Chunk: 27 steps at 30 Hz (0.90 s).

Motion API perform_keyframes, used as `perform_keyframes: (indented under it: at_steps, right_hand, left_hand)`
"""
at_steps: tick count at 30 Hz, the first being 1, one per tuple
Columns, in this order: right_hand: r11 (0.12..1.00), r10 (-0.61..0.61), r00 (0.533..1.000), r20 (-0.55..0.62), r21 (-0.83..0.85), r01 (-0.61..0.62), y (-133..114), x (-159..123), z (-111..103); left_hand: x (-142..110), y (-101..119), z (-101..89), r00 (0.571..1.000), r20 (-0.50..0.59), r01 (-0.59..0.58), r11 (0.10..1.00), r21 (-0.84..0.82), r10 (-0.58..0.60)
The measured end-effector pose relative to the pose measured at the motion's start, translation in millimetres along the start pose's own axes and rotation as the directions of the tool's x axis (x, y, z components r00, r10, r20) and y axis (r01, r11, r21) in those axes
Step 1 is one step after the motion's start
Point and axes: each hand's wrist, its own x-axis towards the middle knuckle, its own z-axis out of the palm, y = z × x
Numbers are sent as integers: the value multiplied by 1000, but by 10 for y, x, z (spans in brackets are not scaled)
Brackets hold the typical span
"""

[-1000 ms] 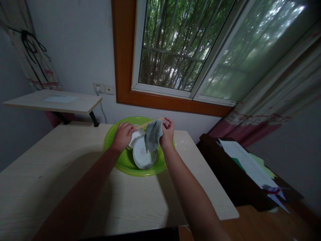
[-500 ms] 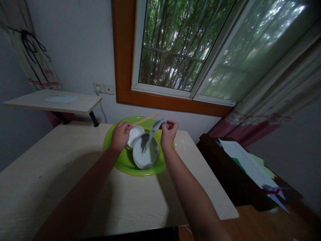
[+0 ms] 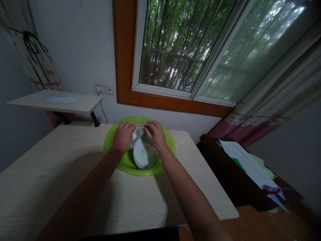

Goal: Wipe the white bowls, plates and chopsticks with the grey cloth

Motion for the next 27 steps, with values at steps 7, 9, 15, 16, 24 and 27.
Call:
perform_keyframes:
  at_steps: [7, 9, 15, 16, 24, 27]
  right_hand:
    - [994, 56, 984, 167, -104, -39, 42, -25, 30]
    - [978, 115, 977, 181, -193, -79, 51, -37, 32]
    - [966, 93, 973, 212, -256, -36, 54, -39, 39]
    - [968, 79, 974, 211, -249, -24, 51, -38, 40]
    - [985, 129, 978, 165, -133, -108, 20, -59, 49]
    - [989, 93, 981, 172, -128, -72, 16, -57, 39]
  left_hand:
    - [-10, -18, 3, 998, 6, 62, 998, 10, -62]
    - [-3, -19, 6, 997, 14, 75, 997, 5, -75]
    - [21, -22, -32, 964, -161, 206, 976, -64, -214]
    - [20, -19, -42, 953, -195, 222, 973, -65, -230]
    - [8, 90, -133, 997, -81, 23, 999, 34, -20]
    - [5, 107, -158, 1000, -21, 8, 999, 51, -7]
